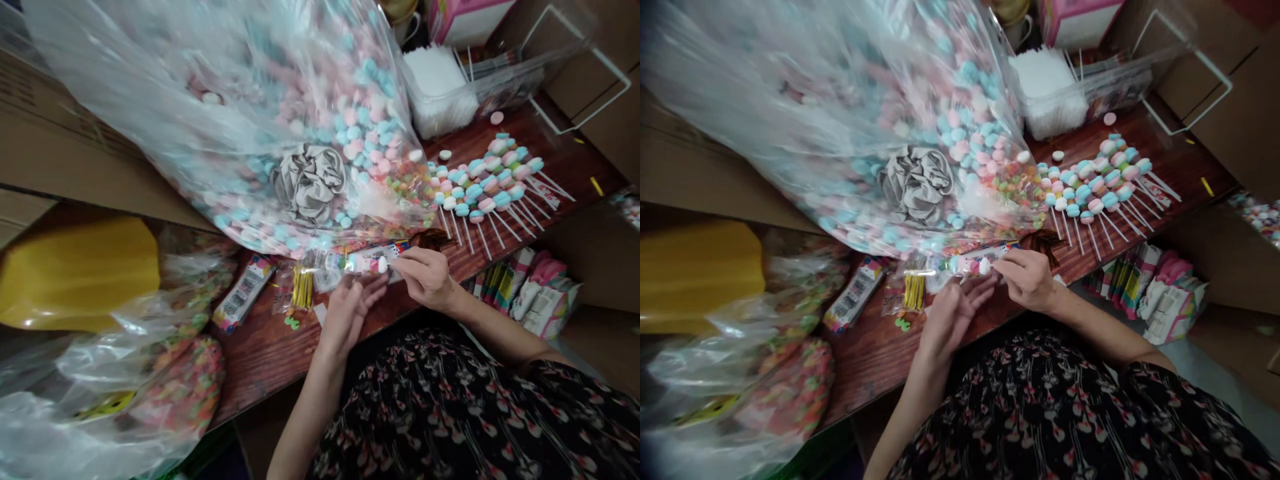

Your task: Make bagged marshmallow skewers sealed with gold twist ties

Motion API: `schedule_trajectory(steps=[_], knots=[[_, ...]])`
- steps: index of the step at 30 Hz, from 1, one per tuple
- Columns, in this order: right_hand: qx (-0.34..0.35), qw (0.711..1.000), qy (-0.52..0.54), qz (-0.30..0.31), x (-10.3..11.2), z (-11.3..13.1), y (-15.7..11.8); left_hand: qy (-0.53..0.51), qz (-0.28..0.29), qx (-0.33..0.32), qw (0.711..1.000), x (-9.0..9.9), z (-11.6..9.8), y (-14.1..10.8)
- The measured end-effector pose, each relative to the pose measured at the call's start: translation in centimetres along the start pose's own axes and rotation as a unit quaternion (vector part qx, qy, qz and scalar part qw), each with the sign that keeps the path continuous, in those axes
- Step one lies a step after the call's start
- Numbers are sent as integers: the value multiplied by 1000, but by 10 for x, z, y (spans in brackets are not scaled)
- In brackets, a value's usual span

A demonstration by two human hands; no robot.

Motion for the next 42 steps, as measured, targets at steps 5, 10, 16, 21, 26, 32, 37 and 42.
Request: schedule_trajectory(steps=[5, 10, 16, 21, 26, 32, 37, 42], knots=[[126, 989, -76, 16, 18, 4, 11, 570, 18, -202, 796, -17, -59, -36], [234, 964, -115, 58, 16, 22, 18, 779, 57, -169, 602, -14, -78, -2], [231, 941, -187, 160, 15, 25, 31, 721, 135, -38, 679, -4, -54, 19], [168, 905, -180, 347, 5, 23, 37, 714, 121, -23, 690, -5, -49, 13], [76, 846, -181, 495, -6, 27, 48, 709, 105, 7, 698, -2, -44, 9], [181, 845, -146, 481, -3, 34, 63, 505, 173, 59, 844, 6, -34, 3], [364, 839, -152, 375, 11, 41, 61, 359, 221, 173, 890, 5, -28, -12], [379, 808, -165, 420, 10, 44, 61, 384, 242, 132, 881, -3, -28, -5]])
Point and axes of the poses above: each hand's wrist, its own y-axis towards the middle knuckle, its own x-axis out of the back of the hand, z = x × y, the point moved 5 cm from there along y, towards the middle knuckle, and after that the axes turned 6 degrees about z, right-handed, at the moved point
